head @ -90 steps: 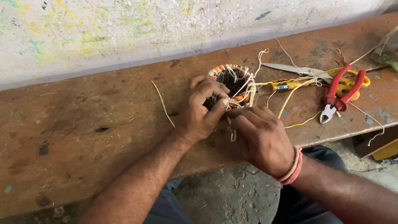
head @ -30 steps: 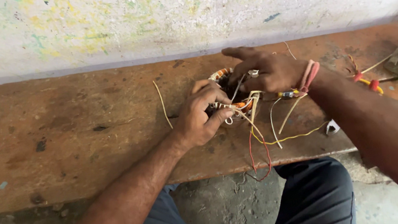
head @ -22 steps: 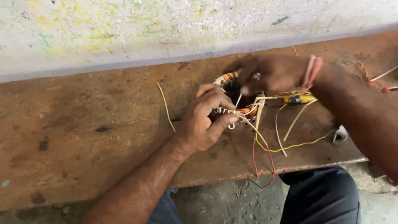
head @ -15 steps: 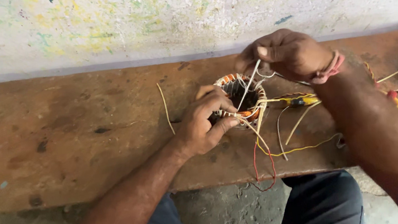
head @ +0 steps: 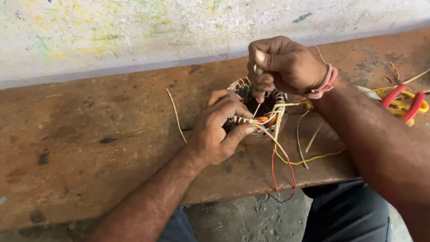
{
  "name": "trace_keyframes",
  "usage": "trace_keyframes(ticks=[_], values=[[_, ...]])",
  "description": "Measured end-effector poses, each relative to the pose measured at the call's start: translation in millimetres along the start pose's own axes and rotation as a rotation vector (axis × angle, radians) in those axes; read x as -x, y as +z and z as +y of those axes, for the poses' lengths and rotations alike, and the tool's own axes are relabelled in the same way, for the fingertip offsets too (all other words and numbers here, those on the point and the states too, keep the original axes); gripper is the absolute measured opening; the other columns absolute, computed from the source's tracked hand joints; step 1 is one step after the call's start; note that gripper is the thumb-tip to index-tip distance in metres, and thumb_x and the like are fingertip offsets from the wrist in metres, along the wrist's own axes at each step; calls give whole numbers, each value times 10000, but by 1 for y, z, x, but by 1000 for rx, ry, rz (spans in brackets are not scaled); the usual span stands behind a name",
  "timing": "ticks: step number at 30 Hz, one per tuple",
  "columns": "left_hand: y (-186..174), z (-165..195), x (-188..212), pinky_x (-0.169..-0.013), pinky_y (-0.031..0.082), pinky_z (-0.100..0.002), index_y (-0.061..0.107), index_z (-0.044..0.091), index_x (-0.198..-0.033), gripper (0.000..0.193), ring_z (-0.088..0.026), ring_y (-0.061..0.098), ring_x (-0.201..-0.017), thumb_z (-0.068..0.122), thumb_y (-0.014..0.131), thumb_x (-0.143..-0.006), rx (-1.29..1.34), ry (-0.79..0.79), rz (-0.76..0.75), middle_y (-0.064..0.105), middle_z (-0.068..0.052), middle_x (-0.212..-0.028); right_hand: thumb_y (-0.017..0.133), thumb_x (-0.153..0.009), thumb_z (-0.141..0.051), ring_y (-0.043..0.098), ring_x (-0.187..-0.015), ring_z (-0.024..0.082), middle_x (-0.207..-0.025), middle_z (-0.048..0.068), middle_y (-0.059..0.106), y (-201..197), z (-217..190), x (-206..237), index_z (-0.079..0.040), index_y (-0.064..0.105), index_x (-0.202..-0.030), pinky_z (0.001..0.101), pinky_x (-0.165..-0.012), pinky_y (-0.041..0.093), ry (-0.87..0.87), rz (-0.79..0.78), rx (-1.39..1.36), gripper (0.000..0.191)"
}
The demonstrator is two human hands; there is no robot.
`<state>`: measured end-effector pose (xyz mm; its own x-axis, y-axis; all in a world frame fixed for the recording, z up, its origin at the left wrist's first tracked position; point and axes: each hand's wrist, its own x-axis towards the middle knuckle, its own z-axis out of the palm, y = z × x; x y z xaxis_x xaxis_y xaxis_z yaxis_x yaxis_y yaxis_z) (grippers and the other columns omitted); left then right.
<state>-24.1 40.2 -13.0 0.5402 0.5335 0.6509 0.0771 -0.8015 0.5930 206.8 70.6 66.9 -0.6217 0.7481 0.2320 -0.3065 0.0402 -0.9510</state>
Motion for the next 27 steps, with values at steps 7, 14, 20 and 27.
trace_keyframes(ticks=[7,14,20,27], values=[[2,0,-1,-1074,458,-461,721,87,-1018,221,-319,586,-1208,253,789,-890,-22,28,20,705,-74,-1044,537,-1110,-271,454,-529,106,-634,-1,471,14,8,-4,-71,487,-802,284,-504,433,-8,106,236,371],[1,6,0,-1079,478,-450,707,86,-1043,209,-319,596,-1223,241,764,-915,20,-14,13,697,-86,-1101,548,-1097,-257,392,-486,79,-606,-4,469,25,14,-3,-78,469,-832,263,-442,355,-123,296,299,330],[-10,8,-3,-1109,438,-464,690,60,-1112,254,-333,570,-1230,256,699,-952,54,80,-22,696,-104,-1139,541,-1106,-246,389,-504,91,-635,-14,429,29,5,-4,-72,483,-859,274,-467,369,-99,246,124,307],[-3,4,-9,-1066,442,-448,669,75,-994,152,-303,592,-1163,222,639,-1021,-95,87,-2,685,-66,-1060,512,-1114,-232,431,-547,115,-654,6,454,22,-4,-3,-62,496,-878,317,-531,447,-119,129,209,291]])
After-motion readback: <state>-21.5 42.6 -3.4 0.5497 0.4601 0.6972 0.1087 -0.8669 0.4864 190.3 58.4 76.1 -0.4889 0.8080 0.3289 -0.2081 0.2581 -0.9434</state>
